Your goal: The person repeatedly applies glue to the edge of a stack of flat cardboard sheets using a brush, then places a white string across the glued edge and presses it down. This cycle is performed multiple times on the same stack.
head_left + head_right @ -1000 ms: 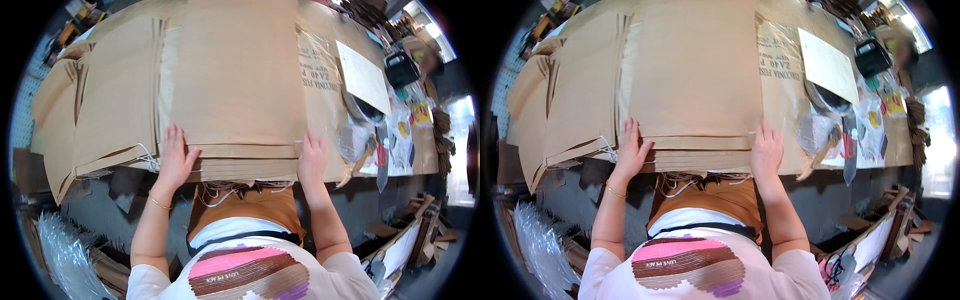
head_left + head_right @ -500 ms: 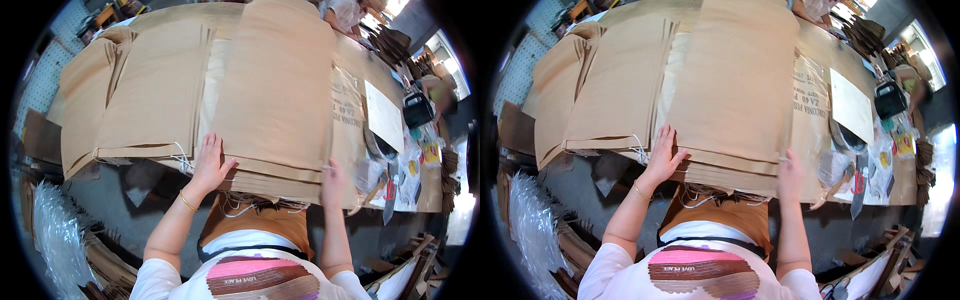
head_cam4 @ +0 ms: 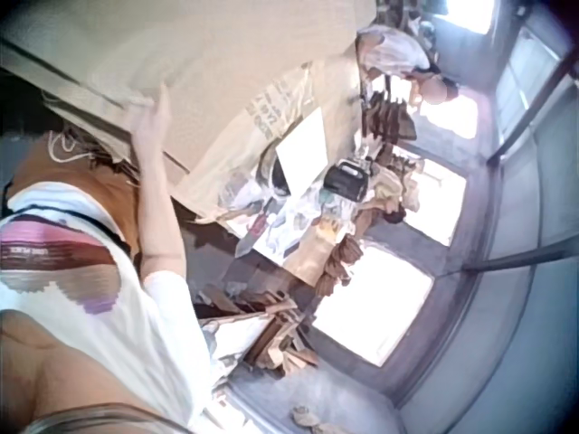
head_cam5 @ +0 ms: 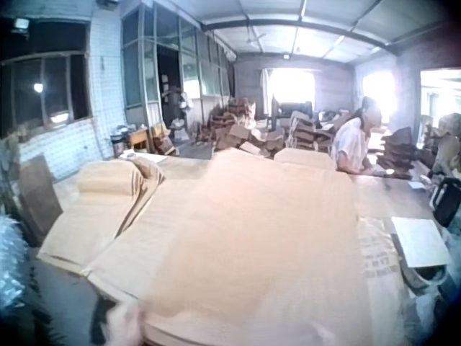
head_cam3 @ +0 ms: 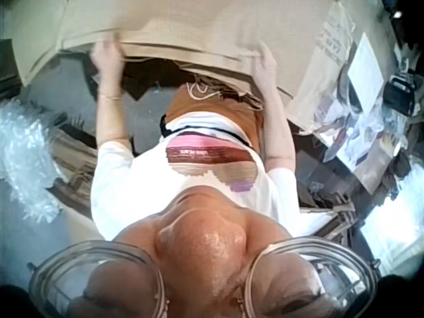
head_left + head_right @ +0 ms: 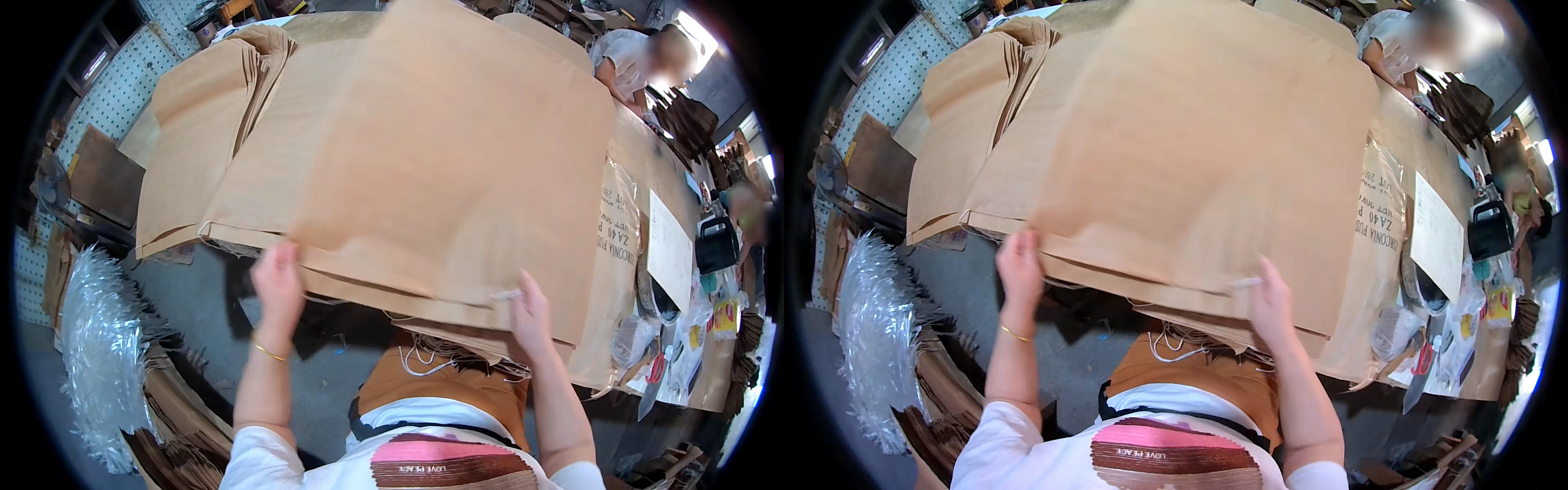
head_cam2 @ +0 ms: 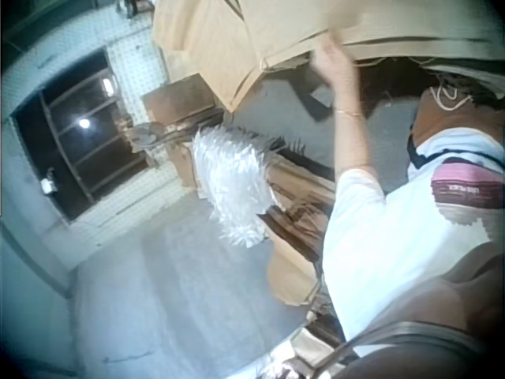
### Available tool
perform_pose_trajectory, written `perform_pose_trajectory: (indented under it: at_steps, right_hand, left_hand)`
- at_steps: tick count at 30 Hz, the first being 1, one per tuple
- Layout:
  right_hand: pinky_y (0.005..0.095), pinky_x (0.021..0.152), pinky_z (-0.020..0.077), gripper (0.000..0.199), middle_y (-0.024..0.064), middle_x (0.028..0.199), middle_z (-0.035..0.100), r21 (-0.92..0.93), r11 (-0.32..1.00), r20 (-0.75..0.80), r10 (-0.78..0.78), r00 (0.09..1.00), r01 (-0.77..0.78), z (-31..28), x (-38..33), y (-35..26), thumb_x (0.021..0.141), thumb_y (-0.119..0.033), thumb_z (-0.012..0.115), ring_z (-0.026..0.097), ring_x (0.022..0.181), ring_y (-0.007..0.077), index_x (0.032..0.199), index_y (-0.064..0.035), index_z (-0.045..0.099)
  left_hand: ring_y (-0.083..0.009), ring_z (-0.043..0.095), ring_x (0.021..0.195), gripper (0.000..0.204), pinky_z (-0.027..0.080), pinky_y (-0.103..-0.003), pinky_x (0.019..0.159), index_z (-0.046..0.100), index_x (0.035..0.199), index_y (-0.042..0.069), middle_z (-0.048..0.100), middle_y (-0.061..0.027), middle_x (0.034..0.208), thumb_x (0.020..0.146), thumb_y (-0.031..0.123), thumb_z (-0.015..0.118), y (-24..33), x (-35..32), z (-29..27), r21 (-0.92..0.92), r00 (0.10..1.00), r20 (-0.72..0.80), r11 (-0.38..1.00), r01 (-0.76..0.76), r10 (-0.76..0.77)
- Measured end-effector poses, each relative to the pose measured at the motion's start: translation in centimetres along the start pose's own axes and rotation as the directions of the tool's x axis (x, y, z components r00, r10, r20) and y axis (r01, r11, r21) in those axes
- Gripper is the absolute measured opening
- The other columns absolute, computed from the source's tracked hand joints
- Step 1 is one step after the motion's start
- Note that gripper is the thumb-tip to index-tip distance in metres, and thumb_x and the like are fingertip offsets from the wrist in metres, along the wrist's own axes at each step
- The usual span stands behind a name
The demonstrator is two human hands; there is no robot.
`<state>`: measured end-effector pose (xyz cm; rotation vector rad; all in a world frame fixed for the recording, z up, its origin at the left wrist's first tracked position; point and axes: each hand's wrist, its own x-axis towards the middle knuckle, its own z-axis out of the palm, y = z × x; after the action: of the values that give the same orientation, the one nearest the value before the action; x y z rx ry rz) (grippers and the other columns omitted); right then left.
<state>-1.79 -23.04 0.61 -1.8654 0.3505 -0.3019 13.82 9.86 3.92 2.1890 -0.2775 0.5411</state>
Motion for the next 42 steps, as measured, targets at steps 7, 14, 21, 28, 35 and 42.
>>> perform_pose_trajectory:
  at_steps: [7,14,21,28,35,42]
  right_hand:
    - [0.0373,0.079,0.0481,0.041,0.0237,0.099,0.063,0.038,0.978,0.267,0.19,0.945,-0.207,17.2,10.6,-1.2,0.086,-0.006,0.047,0.061,0.085,0.0349,0.126,0.0028,0.045]
    - [0.0408,0.073,0.0487,0.053,0.0238,0.088,0.064,-0.015,0.998,0.427,0.069,0.902,-0.069,15.6,4.3,-5.3,0.087,-0.016,0.056,0.062,0.081,0.037,0.131,0.0027,0.034]
    - [0.0335,0.072,0.0504,0.014,0.0128,0.087,0.066,-0.282,0.958,0.215,0.123,0.969,-0.059,-8.4,-8.6,1.4,0.081,-0.005,0.061,0.062,0.08,0.0248,0.093,-0.0031,0.068]
    - [0.0379,0.081,0.0467,0.053,0.0113,0.101,0.056,-0.909,0.089,-0.407,0.02,0.913,-0.407,-24.5,-15.4,4.5,0.075,0.008,0.052,0.058,0.094,0.0318,0.125,-0.0123,0.055]
    - [0.0287,0.07,0.0483,0.029,0.0059,0.089,0.061,-0.707,0.682,-0.534,-0.343,0.773,-0.186,-24.4,-15.9,5.0,0.082,0.005,0.062,0.06,0.08,0.018,0.11,-0.0027,0.059]
    - [0.0197,0.058,0.0437,0.01,0.0047,0.076,0.061,-0.48,0.877,-0.707,-0.398,0.584,0.017,-17.6,-13.7,2.5,0.084,-0.002,0.066,0.053,0.062,0.0073,0.091,0.0008,0.06]
  left_hand:
    - [-0.0314,0.056,0.062,0.034,0.044,-0.042,0.06,0.06,0.082,-0.005,0.059,-0.0219,0.068,0.091,0.027,0.054,-17.4,13.0,-9.1,0.385,0.987,-0.056,0.909,0.159,-0.149]
    - [-0.0383,0.062,0.084,0.032,0.049,-0.046,0.077,0.065,0.091,0.0,0.066,-0.0197,0.09,0.089,0.031,0.056,-15.2,13.0,-6.8,0.802,0.99,-0.131,0.593,0.079,0.045]
    - [-0.0236,0.058,0.065,0.008,0.046,-0.031,0.061,0.064,0.078,0.003,0.06,-0.0099,0.071,0.082,0.009,0.066,-1.2,-3.5,-0.4,0.091,0.929,0.265,0.953,-0.29,0.258]
    - [-0.0292,0.059,0.073,0.009,0.048,-0.039,0.064,0.065,0.072,0.004,0.059,-0.0095,0.074,0.066,0.008,0.071,4.0,-14.5,6.7,-0.299,0.225,0.889,0.876,-0.379,0.4]
    - [-0.0313,0.06,0.076,0.013,0.048,-0.04,0.07,0.065,0.078,0.005,0.061,-0.0101,0.077,0.072,0.016,0.07,2.7,-18.8,11.8,-0.133,0.242,0.936,0.893,-0.429,0.256]
    - [-0.033,0.061,0.069,0.02,0.048,-0.043,0.065,0.065,0.076,0.006,0.063,-0.0126,0.07,0.074,0.025,0.07,3.2,-19.2,11.7,0.194,0.615,0.788,0.935,-0.298,0.032]
